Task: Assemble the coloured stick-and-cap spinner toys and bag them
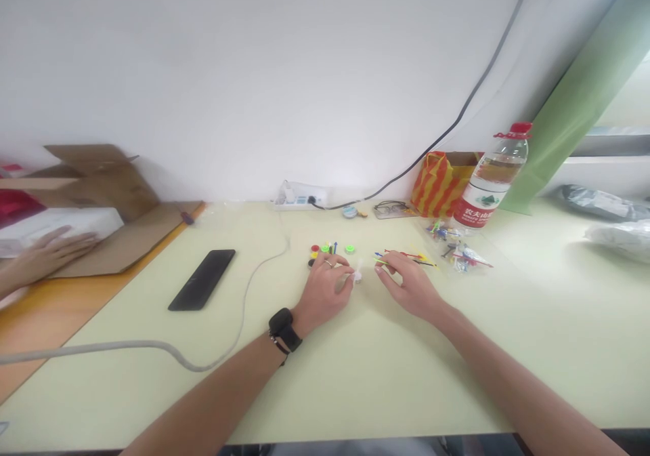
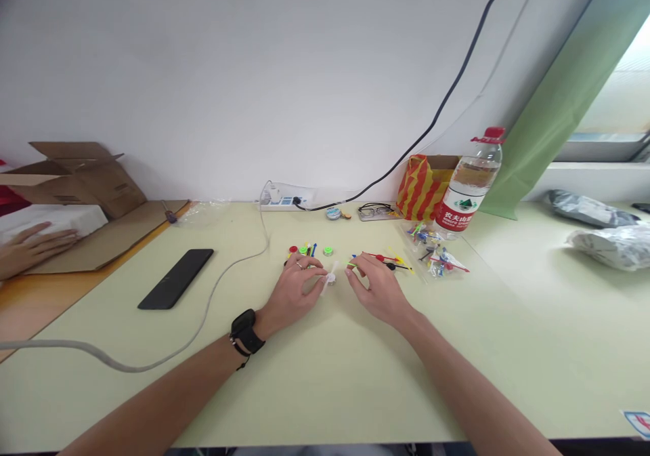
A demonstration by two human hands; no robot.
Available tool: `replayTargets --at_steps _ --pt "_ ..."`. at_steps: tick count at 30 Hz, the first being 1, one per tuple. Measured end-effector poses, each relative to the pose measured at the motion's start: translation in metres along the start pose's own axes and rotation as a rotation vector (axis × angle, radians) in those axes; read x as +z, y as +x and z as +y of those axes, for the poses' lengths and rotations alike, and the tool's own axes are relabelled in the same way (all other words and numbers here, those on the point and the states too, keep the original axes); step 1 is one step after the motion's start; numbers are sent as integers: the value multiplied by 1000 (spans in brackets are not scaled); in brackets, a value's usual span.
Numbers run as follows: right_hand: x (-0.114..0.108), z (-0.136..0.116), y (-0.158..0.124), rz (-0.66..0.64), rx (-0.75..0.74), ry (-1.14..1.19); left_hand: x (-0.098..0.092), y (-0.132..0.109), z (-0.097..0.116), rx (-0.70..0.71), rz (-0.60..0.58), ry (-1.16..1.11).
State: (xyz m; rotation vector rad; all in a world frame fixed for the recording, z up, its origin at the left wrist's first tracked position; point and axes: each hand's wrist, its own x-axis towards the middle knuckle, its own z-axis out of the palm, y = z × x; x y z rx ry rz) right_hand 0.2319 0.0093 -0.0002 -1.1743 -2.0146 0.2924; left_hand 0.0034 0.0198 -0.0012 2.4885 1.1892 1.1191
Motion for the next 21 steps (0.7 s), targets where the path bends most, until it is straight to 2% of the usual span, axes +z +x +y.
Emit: replayTargets --at_steps 11,21 --pt "1 -1 -1 -37 -59 -43 1 -1 -1 -21 19 18" --pt "1 -3 -2 -117 -25 -52 1 0 -2 -27 13 56"
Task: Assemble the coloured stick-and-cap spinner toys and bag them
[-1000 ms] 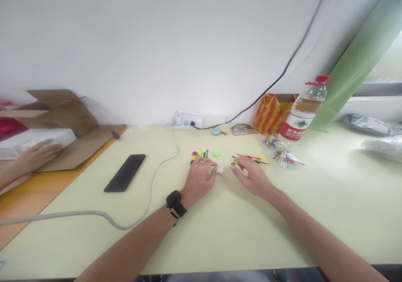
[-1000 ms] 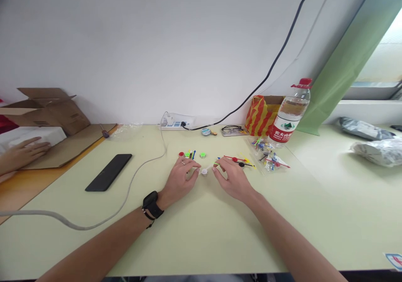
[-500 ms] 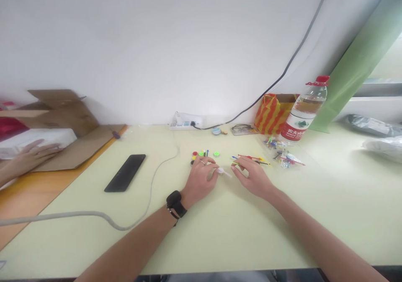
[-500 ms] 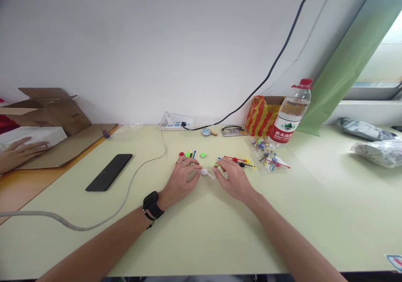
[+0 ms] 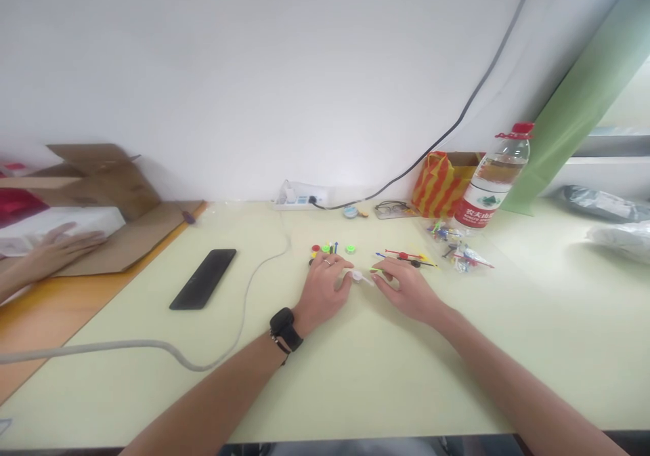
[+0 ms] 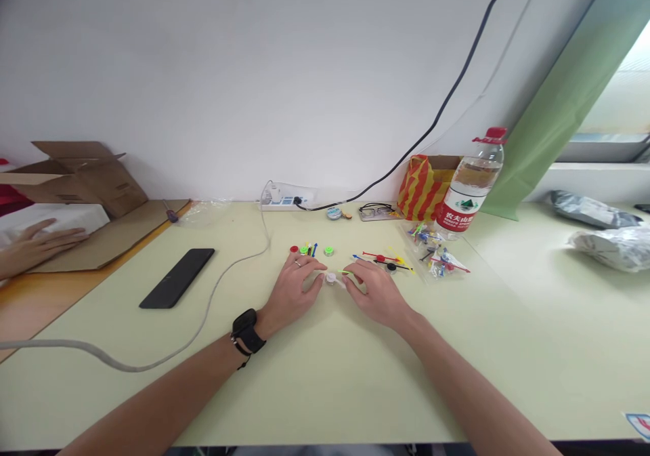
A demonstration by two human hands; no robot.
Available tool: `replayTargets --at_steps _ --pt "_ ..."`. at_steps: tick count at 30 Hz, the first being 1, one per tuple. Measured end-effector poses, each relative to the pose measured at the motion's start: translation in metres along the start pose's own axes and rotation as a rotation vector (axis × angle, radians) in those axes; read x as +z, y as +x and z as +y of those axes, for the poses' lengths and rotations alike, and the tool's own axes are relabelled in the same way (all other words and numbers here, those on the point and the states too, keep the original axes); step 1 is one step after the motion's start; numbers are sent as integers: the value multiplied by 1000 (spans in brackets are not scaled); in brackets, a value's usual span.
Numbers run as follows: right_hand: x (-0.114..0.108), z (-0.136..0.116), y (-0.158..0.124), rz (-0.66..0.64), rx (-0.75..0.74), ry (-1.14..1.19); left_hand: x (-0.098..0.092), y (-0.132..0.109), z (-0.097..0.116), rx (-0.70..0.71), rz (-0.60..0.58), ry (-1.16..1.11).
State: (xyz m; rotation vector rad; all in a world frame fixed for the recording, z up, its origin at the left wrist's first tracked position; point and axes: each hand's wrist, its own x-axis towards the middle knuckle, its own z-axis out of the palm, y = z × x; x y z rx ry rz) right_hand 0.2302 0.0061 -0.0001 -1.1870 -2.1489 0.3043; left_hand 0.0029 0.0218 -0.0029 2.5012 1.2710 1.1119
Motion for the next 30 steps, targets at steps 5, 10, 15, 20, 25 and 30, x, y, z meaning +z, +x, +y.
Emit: replayTargets --at_steps 5,10,15,20,25,30 --pt "1 1 0 -32 10 -5 0 0 0 -3 -6 14" --pt "2 1 0 -51 5 -10 0 0 0 -9 -10 11" --pt "2 2 -1 -73 8 -16 0 0 0 -6 -8 11" --pt "2 2 -1 -80 23 -10 -1 0 0 -7 0 6" --pt "2 2 0 -77 17 -3 0 0 0 -24 -6 -8" --pt "4 4 -2 -85 34 8 -2 -1 3 -69 -64 -62"
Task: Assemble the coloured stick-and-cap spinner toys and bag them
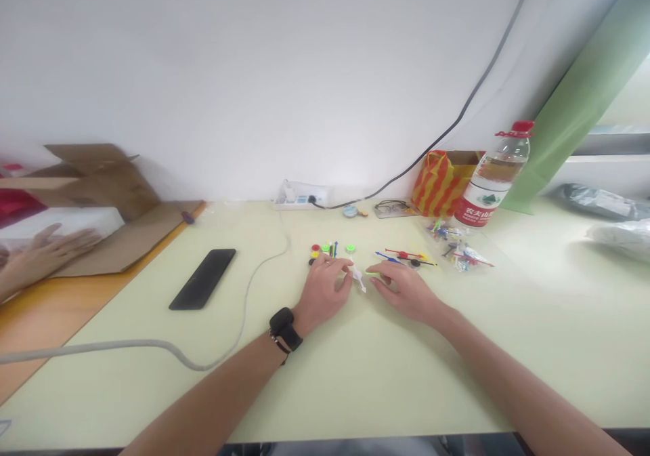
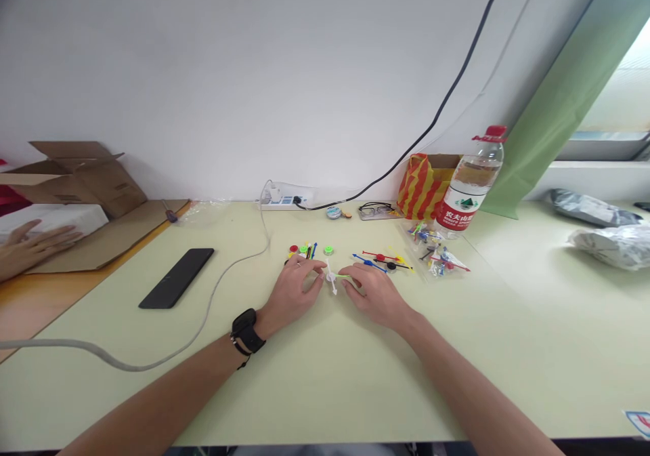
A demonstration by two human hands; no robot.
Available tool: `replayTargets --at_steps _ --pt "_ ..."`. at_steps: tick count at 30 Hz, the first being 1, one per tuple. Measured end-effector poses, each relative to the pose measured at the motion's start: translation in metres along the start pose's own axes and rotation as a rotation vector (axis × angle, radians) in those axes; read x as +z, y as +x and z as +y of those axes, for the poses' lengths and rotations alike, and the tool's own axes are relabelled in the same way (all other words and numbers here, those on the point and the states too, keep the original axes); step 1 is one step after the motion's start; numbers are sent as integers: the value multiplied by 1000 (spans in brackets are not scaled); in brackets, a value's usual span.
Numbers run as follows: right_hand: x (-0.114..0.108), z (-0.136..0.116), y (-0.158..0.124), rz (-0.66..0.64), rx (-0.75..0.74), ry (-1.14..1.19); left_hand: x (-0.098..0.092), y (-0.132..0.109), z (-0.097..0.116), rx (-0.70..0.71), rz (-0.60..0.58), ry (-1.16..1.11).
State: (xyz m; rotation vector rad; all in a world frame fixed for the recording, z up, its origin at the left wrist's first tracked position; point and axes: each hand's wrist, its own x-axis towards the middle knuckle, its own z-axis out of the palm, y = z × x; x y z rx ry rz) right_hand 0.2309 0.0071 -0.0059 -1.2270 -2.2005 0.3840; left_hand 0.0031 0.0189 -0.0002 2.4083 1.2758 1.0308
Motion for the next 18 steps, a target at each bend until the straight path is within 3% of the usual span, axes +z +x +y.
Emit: replayTargets --at_steps 7,13,18 --pt "3 2 -1 -37 -7 -12 -11 -5 14 98 -254 -236" --pt "-5 3 1 -57 31 -168 -6 -5 12 42 -170 -213" --pt "-15 19 2 -8 159 -349 -3 -5 8 54 -161 -179"
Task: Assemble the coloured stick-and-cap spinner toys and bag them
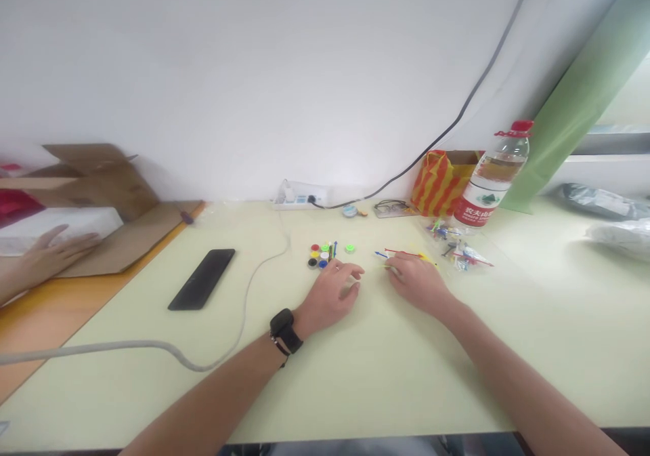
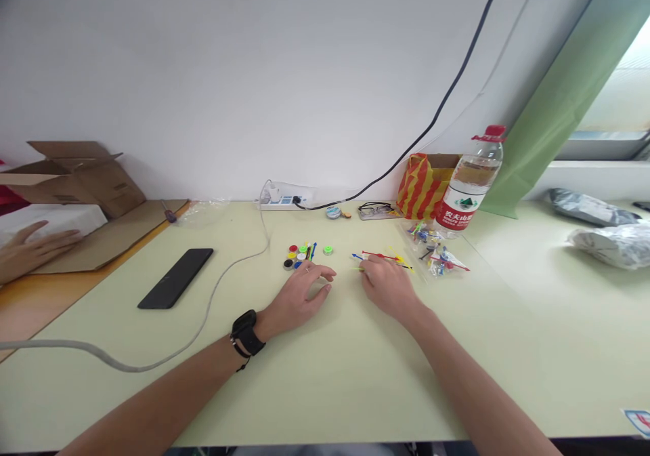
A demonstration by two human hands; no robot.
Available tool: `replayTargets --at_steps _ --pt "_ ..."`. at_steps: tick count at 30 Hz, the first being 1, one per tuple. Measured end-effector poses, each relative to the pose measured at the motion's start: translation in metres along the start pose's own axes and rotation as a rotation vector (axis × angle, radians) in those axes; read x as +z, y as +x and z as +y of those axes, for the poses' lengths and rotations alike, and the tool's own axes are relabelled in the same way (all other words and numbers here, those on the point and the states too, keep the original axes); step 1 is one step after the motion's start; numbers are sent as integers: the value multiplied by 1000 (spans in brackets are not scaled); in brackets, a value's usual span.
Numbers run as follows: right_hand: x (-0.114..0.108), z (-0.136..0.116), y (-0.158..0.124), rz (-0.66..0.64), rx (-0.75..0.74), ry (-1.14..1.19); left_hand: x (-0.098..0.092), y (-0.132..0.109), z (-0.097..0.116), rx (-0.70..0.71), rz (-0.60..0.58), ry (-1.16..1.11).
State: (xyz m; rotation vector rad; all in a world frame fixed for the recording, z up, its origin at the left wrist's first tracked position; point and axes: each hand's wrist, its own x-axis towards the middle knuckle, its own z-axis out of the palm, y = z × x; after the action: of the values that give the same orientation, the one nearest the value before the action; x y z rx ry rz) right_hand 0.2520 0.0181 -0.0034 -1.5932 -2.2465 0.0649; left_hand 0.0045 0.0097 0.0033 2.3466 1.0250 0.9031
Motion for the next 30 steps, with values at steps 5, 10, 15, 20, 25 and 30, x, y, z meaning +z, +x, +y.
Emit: replayTargets --at_steps 5,10,15,20,25,30 --pt "-5 1 0 106 3 56 1 0 0 -16 12 8" --pt "-4 -26 -5 -6 -252 333 1 1 -1 -42 64 17" --pt "3 -35 -7 -1 -250 455 3 3 -7 15 83 44" --pt "3 -23 -3 124 -150 461 4 4 -13 -28 167 128" --pt "2 -16 0 172 -181 461 2 6 -16 -101 233 216" --pt "7 -15 2 218 -149 465 -2 8 -11 -67 353 247"
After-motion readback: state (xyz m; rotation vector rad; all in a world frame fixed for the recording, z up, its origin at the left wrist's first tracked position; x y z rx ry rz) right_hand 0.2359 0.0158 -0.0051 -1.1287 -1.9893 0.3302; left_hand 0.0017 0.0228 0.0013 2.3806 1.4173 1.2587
